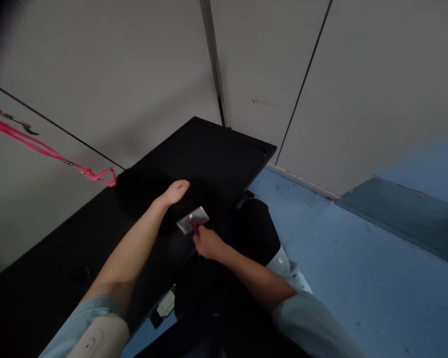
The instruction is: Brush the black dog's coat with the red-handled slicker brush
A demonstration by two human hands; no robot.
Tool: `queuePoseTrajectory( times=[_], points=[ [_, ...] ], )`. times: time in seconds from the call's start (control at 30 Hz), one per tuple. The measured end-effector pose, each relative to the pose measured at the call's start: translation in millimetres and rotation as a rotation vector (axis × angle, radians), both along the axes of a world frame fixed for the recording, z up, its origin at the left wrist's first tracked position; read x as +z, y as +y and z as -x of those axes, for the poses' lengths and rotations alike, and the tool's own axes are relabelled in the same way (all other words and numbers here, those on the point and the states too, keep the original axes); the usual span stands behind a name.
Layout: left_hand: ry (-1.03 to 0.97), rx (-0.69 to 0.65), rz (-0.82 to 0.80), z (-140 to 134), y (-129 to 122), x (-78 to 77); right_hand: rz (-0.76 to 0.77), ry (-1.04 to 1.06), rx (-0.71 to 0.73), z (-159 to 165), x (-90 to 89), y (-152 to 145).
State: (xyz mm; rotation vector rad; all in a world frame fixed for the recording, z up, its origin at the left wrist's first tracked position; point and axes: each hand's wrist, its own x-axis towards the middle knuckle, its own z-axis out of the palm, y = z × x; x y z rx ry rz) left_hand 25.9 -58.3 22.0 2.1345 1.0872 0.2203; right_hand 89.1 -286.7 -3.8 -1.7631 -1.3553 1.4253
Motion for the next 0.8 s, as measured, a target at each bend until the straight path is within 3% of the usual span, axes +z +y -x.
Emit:
queuePoseTrajectory(
  times=[0.07, 0.13, 0.2, 0.3, 0.37, 0.5, 0.57, 0.67, 0.73, 0.8],
  points=[
    [0.068, -0.118, -0.202, 1, -1, 0.2, 0.221, 0.323, 0.193, 17, -14.5, -15],
    [0.113, -0.170, -0.323, 0, -1, -1.4, 0.286, 0.535, 0.330, 24, -22.2, -20],
    [0.141, -0.164, -0.346, -2, 1, -4.2, 0.174, 0.601, 0.235, 24, -25.3, -11],
    [0.137, -0.130, -0.349, -3, 2, -8.6, 0.045, 0.583, -0.077, 23, -32.8, 13],
    [0.119, -0.107, -0.361, -2, 1, -11.0, 0.142, 0.623, -0.057, 26, -40.8, 15],
    [0.066, -0.136, -0.349, -2, -2, -13.8, 0.313, 0.817, 0.128, 29, -43.6, 3],
    [0.043, -0.141, -0.316, -3, -1, -12.4, 0.257, 0.869, 0.078, 25, -36.6, 7],
    [-0.020, -0.129, -0.331, 3, -6, -4.6, 0.149, 0.774, -0.109, 19, -32.3, 21],
    [-0.123, -0.056, -0.407, 20, -20, 0.1, 0.166, 0.685, -0.151, 16, -38.8, 19],
    [-0.243, 0.184, -0.441, 46, -43, -2.1, 0.227, 0.637, -0.119, 14, -49.4, 5]
  ],
)
